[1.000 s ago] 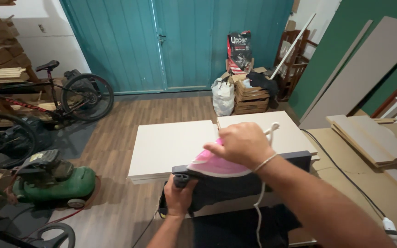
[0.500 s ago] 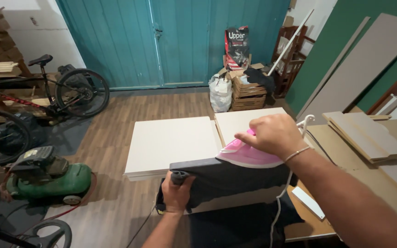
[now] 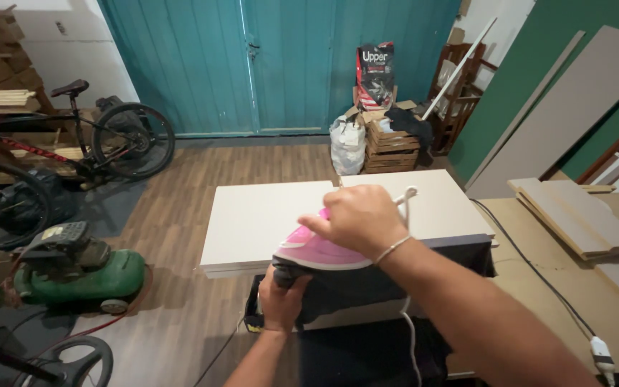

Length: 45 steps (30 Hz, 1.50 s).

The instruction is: Apply edge banding to the edges of wooden boards using a heated iron and trim the excess material.

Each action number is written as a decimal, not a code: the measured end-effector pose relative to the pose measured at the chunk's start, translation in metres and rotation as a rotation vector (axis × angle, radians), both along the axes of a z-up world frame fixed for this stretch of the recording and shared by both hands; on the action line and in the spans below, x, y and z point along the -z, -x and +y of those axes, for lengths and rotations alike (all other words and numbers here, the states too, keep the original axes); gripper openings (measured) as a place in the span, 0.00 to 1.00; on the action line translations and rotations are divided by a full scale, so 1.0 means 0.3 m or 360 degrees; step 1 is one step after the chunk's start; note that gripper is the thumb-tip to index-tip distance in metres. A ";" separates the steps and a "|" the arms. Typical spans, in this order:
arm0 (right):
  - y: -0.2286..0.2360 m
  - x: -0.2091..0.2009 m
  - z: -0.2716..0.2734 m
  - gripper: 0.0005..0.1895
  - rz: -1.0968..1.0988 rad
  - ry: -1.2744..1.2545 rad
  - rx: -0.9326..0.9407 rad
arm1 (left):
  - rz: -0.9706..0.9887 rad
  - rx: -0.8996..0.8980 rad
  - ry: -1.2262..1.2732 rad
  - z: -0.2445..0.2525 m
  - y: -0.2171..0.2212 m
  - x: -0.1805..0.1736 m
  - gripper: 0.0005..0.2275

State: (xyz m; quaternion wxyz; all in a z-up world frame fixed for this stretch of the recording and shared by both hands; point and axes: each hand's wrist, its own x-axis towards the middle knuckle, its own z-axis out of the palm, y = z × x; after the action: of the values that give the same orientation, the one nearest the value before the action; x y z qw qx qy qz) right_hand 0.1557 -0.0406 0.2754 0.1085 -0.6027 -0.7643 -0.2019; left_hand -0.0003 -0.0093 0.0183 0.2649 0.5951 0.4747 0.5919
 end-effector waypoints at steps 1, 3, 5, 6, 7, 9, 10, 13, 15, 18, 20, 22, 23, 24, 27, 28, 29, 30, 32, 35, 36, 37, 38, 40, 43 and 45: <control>0.029 0.000 0.003 0.37 0.0034 -0.0019 -0.0023 | -0.0097 0.0064 0.0051 -0.012 0.004 -0.019 0.20; 0.091 -0.024 0.004 0.37 0.0051 0.0088 0.0016 | -0.0080 0.0036 0.0134 -0.018 0.002 -0.039 0.19; 0.140 -0.036 0.010 0.37 0.0067 0.0194 0.0057 | -0.0062 0.0009 0.0215 -0.022 -0.003 -0.052 0.18; 0.161 -0.036 0.016 0.37 0.0067 0.0201 0.0050 | -0.0100 0.0014 0.0252 -0.023 -0.006 -0.056 0.20; 0.183 -0.035 0.021 0.38 0.0068 0.0208 0.0040 | -0.0138 0.0016 0.0288 -0.025 -0.007 -0.059 0.23; 0.216 -0.036 0.034 0.38 0.0069 0.0211 0.0026 | -0.0105 0.0020 0.0296 -0.016 -0.008 -0.049 0.18; 0.233 -0.036 0.041 0.37 0.0070 0.0213 0.0014 | -0.0072 0.0025 0.0303 -0.011 -0.009 -0.044 0.14; 0.266 -0.026 0.058 0.36 0.0142 0.0194 -0.0008 | -0.0057 -0.0003 0.0223 -0.009 -0.006 -0.049 0.17; 0.264 -0.028 0.052 0.37 0.0122 0.0198 -0.0018 | -0.0061 0.0013 0.0260 -0.026 -0.005 -0.073 0.15; 0.252 -0.044 0.031 0.37 0.0093 0.0250 -0.0031 | -0.0083 0.0042 0.0325 -0.034 -0.001 -0.078 0.13; 0.223 -0.054 0.009 0.37 0.0096 0.0308 -0.0014 | -0.0091 0.0073 0.0363 -0.034 -0.002 -0.057 0.11; 0.185 -0.066 -0.003 0.38 0.0051 0.0341 0.0009 | -0.0175 0.0016 0.0310 -0.020 -0.005 -0.028 0.16; 0.153 -0.063 -0.006 0.38 0.0055 0.0343 0.0014 | -0.0171 0.0021 0.0312 -0.020 -0.004 -0.033 0.16; 0.122 -0.061 -0.010 0.38 0.0042 0.0339 0.0027 | -0.0225 0.0085 0.0154 -0.021 -0.002 -0.039 0.19; 0.008 -0.038 -0.014 0.38 0.0009 0.0287 0.0046 | -0.0117 0.0059 -0.0025 0.012 0.001 0.017 0.20; -0.033 -0.027 -0.014 0.38 -0.0015 0.0235 0.0045 | 0.0043 -0.0038 -0.0051 0.029 0.002 0.048 0.18; -0.071 -0.025 -0.021 0.38 -0.0011 0.0238 0.0052 | 0.0046 -0.0032 -0.0048 0.033 0.004 0.055 0.18; -0.108 -0.024 -0.028 0.37 -0.0012 0.0227 0.0068 | 0.0095 -0.0020 -0.0083 0.037 0.006 0.061 0.16; -0.178 -0.020 -0.041 0.36 -0.0010 0.0217 0.0085 | 0.0145 -0.0007 -0.0118 0.036 0.005 0.059 0.14; -0.264 -0.022 -0.060 0.35 -0.0082 0.0211 0.0144 | 0.0137 -0.0028 -0.0049 0.031 0.006 0.053 0.12; -0.289 -0.027 -0.066 0.36 -0.0087 0.0267 0.0182 | 0.0134 -0.0041 -0.0086 0.035 0.008 0.066 0.13; -0.314 -0.031 -0.073 0.36 -0.0094 0.0325 0.0220 | 0.0129 -0.0055 -0.0122 0.037 0.007 0.081 0.14; -0.338 -0.037 -0.080 0.36 -0.0093 0.0324 0.0224 | 0.0129 -0.0050 -0.0123 0.034 0.005 0.073 0.14; -0.382 -0.052 -0.094 0.38 -0.0123 0.0487 0.0319 | 0.0064 -0.0058 0.0002 0.029 0.003 0.056 0.14; -0.478 -0.030 -0.105 0.36 -0.0169 0.0474 0.0389 | -0.0005 -0.0046 0.0057 0.028 0.004 0.050 0.13; -0.527 -0.045 -0.122 0.35 -0.0181 0.0555 0.0466 | -0.0020 -0.0032 0.0095 0.015 0.003 0.022 0.13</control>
State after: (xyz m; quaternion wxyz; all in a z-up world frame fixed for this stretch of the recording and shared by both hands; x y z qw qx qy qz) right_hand 0.3139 -0.0772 0.2889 -0.0710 -0.7045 -0.6969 -0.1140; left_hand -0.0013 -0.0047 0.0118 0.2796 0.5783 0.4964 0.5839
